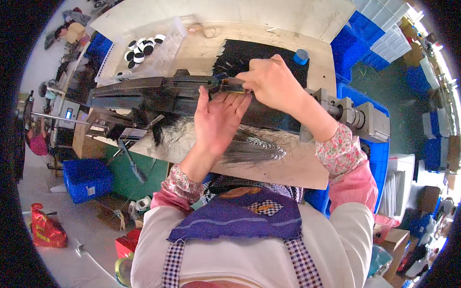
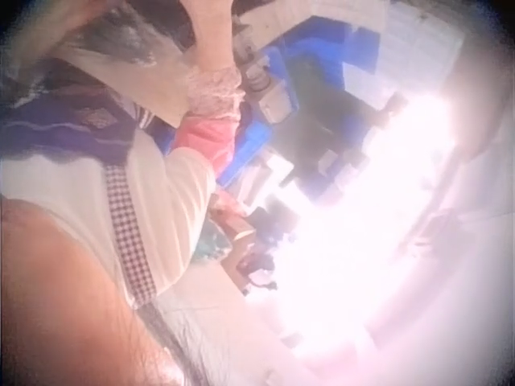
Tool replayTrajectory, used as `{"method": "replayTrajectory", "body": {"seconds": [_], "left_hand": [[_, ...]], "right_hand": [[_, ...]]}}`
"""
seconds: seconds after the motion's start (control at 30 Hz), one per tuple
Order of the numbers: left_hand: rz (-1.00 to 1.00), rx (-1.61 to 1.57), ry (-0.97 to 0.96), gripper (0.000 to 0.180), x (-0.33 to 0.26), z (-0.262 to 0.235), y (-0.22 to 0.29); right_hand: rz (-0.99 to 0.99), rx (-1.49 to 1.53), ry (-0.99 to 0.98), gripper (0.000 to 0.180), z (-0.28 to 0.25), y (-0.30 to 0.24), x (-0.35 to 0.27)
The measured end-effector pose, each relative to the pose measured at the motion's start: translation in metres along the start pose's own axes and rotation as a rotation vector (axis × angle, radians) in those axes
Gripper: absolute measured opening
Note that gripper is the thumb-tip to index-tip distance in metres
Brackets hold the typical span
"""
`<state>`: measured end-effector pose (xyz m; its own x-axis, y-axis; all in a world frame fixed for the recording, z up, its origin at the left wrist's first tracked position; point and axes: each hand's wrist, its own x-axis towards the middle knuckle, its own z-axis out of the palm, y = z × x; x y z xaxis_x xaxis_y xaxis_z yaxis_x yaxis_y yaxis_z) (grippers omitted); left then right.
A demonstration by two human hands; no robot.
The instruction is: Assembling and aligning artificial eyelash fibers using a machine and specialized tools.
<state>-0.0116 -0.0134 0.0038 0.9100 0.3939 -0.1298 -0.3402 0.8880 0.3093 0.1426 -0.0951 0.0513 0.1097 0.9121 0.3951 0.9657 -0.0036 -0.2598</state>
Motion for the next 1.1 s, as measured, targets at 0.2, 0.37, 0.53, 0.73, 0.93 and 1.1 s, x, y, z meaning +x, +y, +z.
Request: {"method": "replayTrajectory", "body": {"seconds": [0.2, 0.37, 0.53, 0.73, 0.93, 1.1], "left_hand": [[0.025, -0.029, 0.058, 0.064, 0.001, -0.001, 0.002], [0.025, -0.085, -0.066, 0.059, 0.001, -0.013, 0.008], [-0.017, 0.084, 0.172, 0.05, -0.005, 0.009, 0.01], [0.013, 0.234, 0.046, 0.039, 0.003, 0.005, 0.009], [0.064, 0.158, 0.142, 0.015, 0.003, -0.022, -0.041], [-0.048, 0.14, 0.126, 0.021, -0.008, -0.043, -0.062]], "right_hand": [[0.223, 0.175, 0.17, 0.019, -0.024, -0.037, -0.001], [0.144, -0.209, -0.117, 0.03, -0.002, -0.055, 0.0], [0.127, -0.367, -0.209, 0.036, 0.007, -0.057, -0.001], [0.105, -0.268, -0.097, 0.027, 0.01, -0.044, -0.008], [0.313, 0.03, -0.412, 0.021, 0.004, -0.06, -0.114], [0.206, 0.006, -0.403, 0.024, 0.051, -0.054, -0.183]]}}
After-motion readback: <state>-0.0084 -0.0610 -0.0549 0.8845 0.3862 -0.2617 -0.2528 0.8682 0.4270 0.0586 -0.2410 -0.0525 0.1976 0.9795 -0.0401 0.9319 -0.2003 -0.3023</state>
